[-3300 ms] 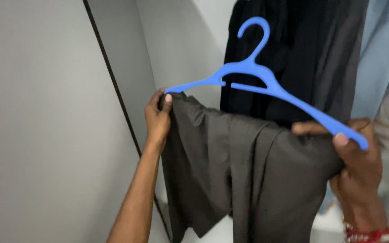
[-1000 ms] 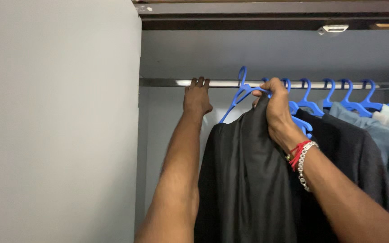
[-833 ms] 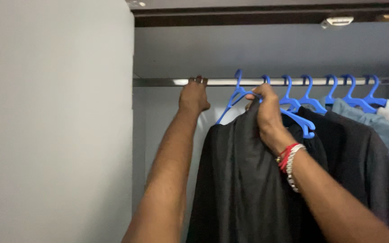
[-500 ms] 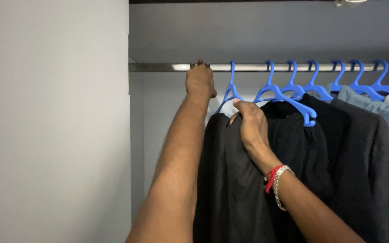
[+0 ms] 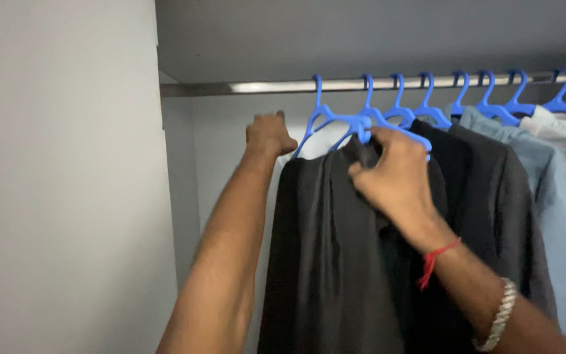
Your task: The person picks up pants from a bed, places them on blue hangers, and hangs them one by one in a wardrobe. The person repeats this process for several pairs of pants, including black, gray, blue, and beige ones.
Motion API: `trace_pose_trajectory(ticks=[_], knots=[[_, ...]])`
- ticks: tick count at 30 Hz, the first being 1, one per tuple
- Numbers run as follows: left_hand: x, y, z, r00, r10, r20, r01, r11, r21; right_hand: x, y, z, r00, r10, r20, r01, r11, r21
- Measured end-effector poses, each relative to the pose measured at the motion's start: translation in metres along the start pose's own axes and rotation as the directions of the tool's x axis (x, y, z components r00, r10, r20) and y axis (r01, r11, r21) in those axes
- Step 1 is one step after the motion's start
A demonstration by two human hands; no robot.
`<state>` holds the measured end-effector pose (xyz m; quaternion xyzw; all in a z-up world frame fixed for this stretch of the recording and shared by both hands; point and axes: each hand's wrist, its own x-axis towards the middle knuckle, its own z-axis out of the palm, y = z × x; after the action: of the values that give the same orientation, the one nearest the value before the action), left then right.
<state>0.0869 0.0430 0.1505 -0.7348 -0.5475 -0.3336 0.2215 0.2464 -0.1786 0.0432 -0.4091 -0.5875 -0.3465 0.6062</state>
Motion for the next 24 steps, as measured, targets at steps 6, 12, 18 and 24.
trace_pose_trajectory(ticks=[6,12,18,24], knots=[[-0.07,-0.012,0.083,0.617,0.021,0.786,0.513,0.747,-0.423,0.01,-0.025,-0.025,0.971,0.203,0.128,-0.221,0.964,0.15],[-0.081,0.006,0.153,0.689,0.311,0.655,0.665,0.09,-0.742,-0.001,-0.008,-0.01,0.968,0.052,0.245,-0.09,0.985,0.147],[-0.014,0.04,0.247,0.982,0.022,0.188,0.189,-0.054,-0.98,-0.062,0.03,0.032,0.853,0.011,0.522,-0.128,0.974,0.188],[0.015,0.028,0.254,0.962,-0.269,-0.056,0.049,0.37,-0.928,-0.098,0.054,0.042,0.709,0.196,0.677,-0.273,0.962,0.007]])
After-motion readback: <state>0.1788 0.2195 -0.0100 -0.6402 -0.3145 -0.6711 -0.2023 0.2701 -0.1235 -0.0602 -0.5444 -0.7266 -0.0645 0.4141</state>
